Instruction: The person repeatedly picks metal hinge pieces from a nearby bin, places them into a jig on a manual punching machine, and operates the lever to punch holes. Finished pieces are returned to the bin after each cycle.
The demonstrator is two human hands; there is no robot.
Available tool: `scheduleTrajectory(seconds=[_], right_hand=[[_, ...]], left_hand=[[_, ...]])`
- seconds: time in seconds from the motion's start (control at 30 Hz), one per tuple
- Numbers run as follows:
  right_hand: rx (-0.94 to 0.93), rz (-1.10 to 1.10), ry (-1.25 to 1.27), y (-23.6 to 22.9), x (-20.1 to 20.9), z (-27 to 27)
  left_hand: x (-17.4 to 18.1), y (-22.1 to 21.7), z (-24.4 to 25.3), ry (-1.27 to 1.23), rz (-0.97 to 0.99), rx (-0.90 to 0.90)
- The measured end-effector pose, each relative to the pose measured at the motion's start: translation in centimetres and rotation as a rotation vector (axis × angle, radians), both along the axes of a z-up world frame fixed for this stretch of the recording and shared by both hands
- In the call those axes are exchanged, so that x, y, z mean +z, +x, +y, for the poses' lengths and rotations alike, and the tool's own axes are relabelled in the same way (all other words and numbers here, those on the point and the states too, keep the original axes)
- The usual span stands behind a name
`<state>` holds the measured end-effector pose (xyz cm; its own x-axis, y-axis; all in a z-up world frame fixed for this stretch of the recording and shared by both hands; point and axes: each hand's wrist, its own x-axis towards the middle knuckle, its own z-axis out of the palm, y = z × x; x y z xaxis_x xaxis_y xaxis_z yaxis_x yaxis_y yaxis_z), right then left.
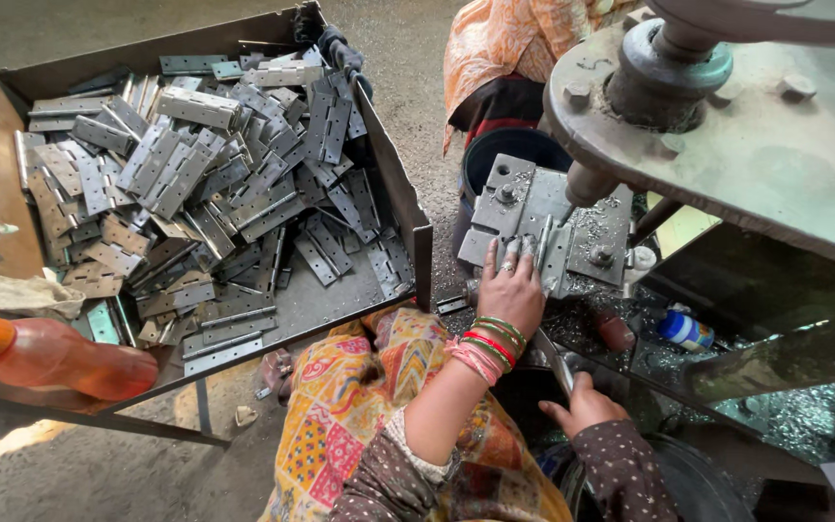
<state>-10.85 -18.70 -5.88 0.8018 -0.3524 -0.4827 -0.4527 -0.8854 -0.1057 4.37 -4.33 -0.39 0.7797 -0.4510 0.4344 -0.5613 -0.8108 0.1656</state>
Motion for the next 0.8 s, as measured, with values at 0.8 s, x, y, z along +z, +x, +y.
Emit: scheduleTrajectory(seconds=[0.8], right_hand=[[-0.042,-0.211,0.045,-1.7,-9.9,-3.3]], left_hand=[[-0.7,0.2,0.8,0.008,-0.067,-0.005]])
